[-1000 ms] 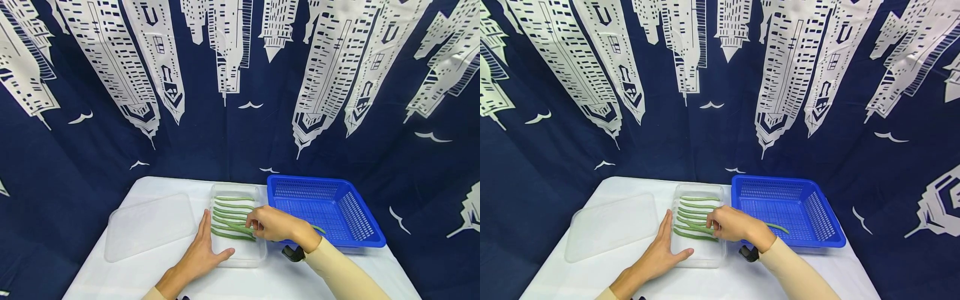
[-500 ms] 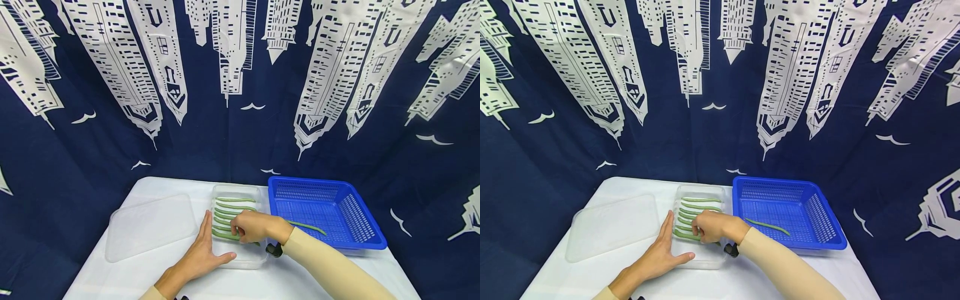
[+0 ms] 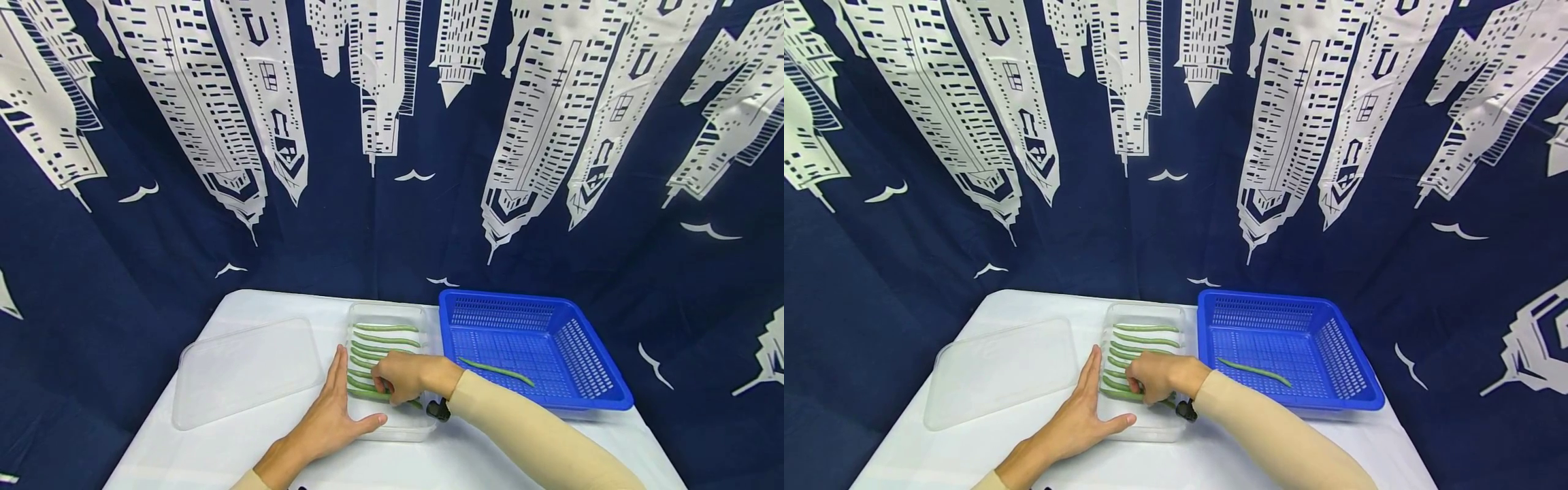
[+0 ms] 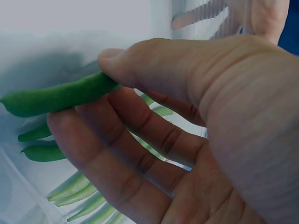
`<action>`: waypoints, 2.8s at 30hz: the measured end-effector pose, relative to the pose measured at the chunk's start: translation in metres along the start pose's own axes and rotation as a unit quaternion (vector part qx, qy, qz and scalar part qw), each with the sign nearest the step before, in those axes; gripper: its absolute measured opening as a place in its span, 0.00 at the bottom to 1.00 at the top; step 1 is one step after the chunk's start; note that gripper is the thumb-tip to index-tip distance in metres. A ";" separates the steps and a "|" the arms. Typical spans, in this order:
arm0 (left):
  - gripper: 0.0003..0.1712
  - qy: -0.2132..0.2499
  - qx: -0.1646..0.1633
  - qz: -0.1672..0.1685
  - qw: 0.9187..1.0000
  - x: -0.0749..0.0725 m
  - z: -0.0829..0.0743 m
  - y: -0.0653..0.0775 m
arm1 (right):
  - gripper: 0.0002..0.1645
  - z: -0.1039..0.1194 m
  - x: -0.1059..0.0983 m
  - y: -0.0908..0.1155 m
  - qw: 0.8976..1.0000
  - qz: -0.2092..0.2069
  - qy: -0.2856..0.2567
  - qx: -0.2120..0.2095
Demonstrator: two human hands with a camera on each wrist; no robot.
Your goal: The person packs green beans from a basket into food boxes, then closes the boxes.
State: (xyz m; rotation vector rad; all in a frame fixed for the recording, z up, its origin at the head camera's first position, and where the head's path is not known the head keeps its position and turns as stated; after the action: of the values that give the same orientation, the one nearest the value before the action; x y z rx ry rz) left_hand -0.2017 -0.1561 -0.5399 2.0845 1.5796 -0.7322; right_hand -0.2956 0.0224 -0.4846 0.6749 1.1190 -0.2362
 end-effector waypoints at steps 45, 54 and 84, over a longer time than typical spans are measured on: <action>0.86 0.011 -0.011 -0.008 1.000 0.003 -0.002 0.001 | 0.09 -0.010 -0.018 0.028 0.997 -0.077 -0.005 0.004; 0.86 0.011 -0.020 -0.013 1.000 0.001 0.002 0.004 | 0.07 -0.027 -0.032 0.053 0.992 -0.115 -0.042 0.016; 0.86 0.012 -0.012 -0.022 1.000 0.009 0.000 0.004 | 0.23 -0.154 -0.022 0.146 0.982 -0.136 -0.126 0.039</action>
State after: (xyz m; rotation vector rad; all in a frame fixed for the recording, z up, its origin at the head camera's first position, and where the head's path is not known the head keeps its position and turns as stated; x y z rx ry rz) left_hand -0.1957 -0.1507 -0.5450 2.0547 1.6445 -0.7029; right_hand -0.3482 0.2266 -0.4501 0.5418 0.9584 -0.5867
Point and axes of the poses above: each hand's wrist, its own y-axis away from the middle knuckle, its own x-axis out of the palm, z = x × y, the point moved 3 cm from there along -y, towards the middle knuckle, and after that the axes turned 4 degrees about z, right-handed, at the moved point
